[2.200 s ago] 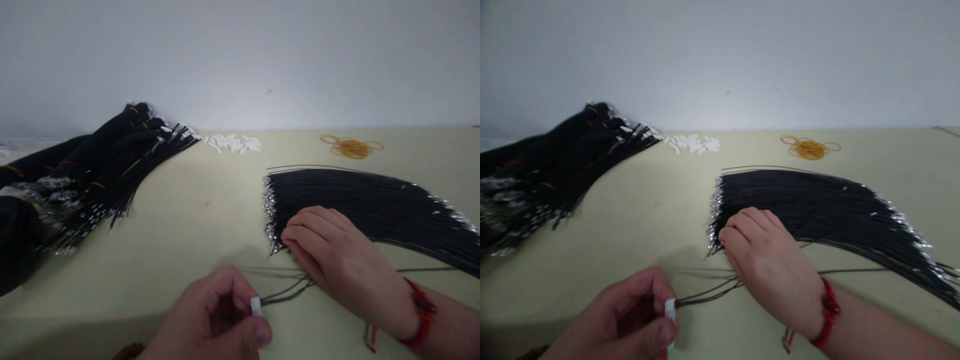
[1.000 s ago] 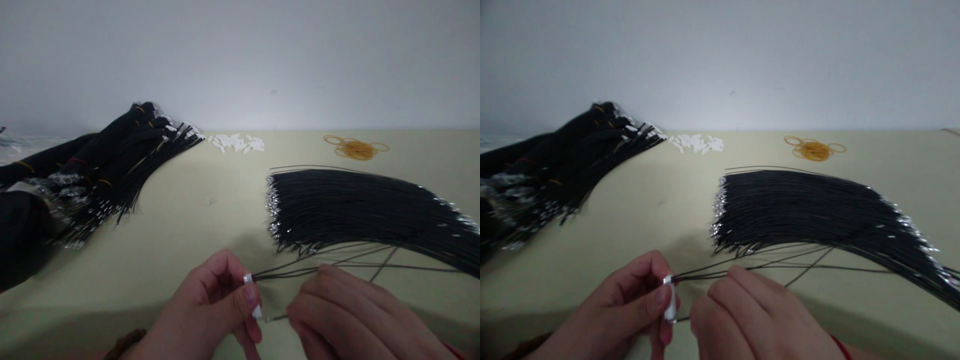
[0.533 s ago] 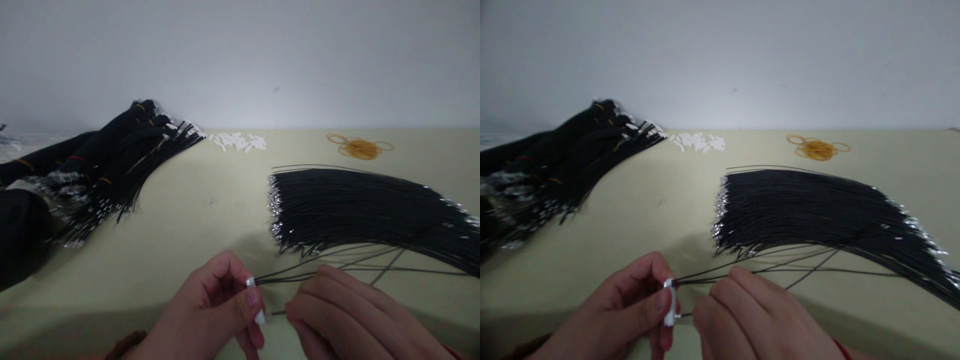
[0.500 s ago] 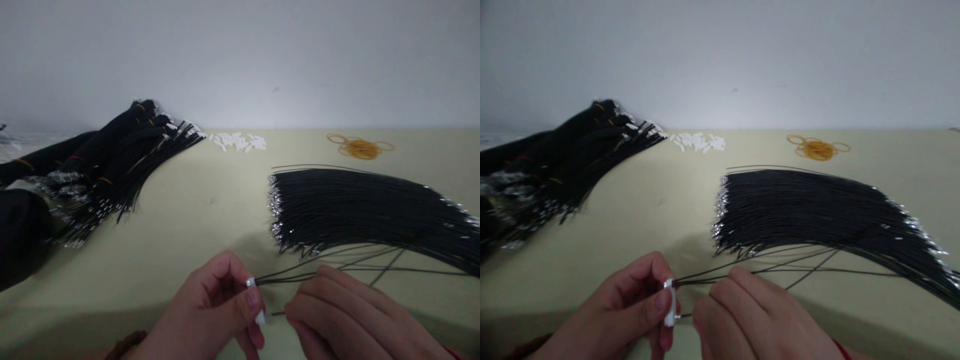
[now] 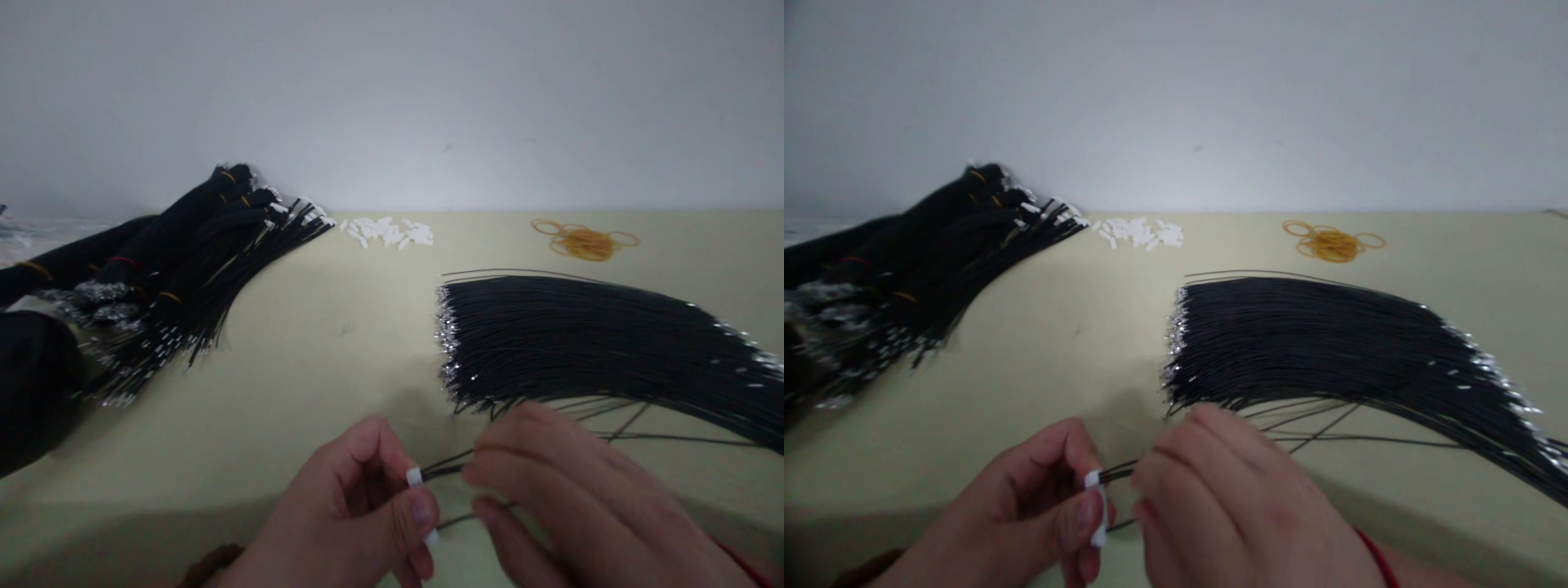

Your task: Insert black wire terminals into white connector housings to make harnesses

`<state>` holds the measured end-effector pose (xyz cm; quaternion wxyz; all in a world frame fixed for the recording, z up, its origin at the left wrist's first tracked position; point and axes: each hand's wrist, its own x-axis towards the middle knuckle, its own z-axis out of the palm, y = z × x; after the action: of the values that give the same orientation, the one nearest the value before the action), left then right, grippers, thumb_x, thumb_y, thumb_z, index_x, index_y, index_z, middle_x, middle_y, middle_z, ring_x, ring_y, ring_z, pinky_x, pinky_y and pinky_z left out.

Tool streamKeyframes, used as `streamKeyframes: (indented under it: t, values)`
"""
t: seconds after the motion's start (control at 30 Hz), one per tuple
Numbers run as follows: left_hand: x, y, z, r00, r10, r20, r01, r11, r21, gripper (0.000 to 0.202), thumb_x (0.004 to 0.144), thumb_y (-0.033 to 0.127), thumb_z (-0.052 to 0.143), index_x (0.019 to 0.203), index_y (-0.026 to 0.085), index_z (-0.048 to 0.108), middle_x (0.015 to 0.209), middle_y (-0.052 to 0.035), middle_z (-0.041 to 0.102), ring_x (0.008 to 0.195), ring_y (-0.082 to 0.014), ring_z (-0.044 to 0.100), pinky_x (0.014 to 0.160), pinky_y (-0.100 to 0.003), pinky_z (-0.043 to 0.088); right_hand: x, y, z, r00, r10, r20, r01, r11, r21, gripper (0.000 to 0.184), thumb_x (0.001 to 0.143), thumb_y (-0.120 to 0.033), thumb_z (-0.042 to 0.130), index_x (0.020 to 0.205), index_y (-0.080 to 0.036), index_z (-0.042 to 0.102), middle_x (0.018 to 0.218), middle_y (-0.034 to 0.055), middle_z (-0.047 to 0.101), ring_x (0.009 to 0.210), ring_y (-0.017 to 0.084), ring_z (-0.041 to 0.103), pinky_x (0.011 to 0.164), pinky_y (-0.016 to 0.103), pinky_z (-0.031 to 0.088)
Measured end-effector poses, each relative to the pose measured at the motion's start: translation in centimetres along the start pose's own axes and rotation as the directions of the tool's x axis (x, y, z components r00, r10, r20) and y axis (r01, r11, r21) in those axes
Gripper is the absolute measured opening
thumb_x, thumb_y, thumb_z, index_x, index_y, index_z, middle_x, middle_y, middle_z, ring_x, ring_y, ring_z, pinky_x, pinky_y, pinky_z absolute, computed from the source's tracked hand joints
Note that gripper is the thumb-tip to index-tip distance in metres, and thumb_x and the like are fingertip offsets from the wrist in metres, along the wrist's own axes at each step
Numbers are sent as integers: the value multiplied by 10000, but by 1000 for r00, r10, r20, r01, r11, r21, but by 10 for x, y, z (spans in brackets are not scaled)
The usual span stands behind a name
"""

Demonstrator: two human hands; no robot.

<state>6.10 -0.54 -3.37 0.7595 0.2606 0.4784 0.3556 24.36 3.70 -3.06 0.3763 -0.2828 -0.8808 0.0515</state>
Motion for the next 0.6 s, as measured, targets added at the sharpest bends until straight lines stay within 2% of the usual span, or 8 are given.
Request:
streamKeyframes:
  t: [0.07, 0.13, 0.27, 0.4, 0.5, 0.6]
  values:
    - [0, -1, 0, 1000, 1, 3, -1, 1000, -10, 357, 628, 377, 765, 674, 153, 490, 522, 47, 575, 460, -70, 556, 438, -167, 490, 6, 17, -5, 996, 32, 89, -23, 995, -95, 183, 918, -192, 393, 930, -135, 567, 941, 17, 522, 877, 100, 466, 799, 242, 386]
    - [1, -1, 1, 1000, 3, -1, -3, 1000, -17, 364, 622, 373, 769, 658, 152, 482, 515, 49, 566, 453, -72, 554, 426, -167, 490, 9, 34, -6, 985, 71, 160, -33, 973, -230, 180, 909, -207, 428, 981, -148, 582, 994, 17, 512, 932, 132, 450, 841, 298, 372]
    - [0, 2, 2, 1000, 3, -3, -3, 1000, -7, 368, 612, 366, 776, 639, 151, 479, 502, 44, 563, 454, -77, 553, 418, -171, 495, 5, 51, -3, 974, 88, 211, -33, 968, -250, 188, 915, -196, 421, 899, -143, 600, 956, 11, 517, 898, 126, 445, 809, 295, 363]
    - [0, 3, 2, 1000, 9, 9, -9, 1000, -12, 366, 620, 366, 771, 643, 149, 478, 512, 39, 571, 458, -75, 554, 418, -169, 499, 4, 51, -2, 989, 30, 142, 2, 976, -217, 145, 902, -181, 450, 883, -131, 585, 970, 11, 519, 924, 118, 456, 834, 290, 366]
    - [2, 3, 2, 1000, 18, 12, -18, 1000, -17, 360, 631, 366, 764, 652, 148, 478, 517, 38, 572, 456, -74, 553, 415, -172, 503, 6, 45, -6, 995, -20, 97, 33, 991, -133, 108, 887, -165, 468, 910, -111, 558, 1003, 29, 510, 964, 111, 461, 867, 267, 386]
    - [4, 2, 2, 999, 37, 11, -37, 999, -39, 360, 632, 372, 762, 660, 149, 482, 526, 38, 573, 457, -80, 556, 413, -186, 508, 7, 28, -12, 992, -73, 108, 75, 997, -23, 144, 910, -158, 410, 891, -121, 547, 946, 28, 520, 871, 76, 474, 760, 190, 392]
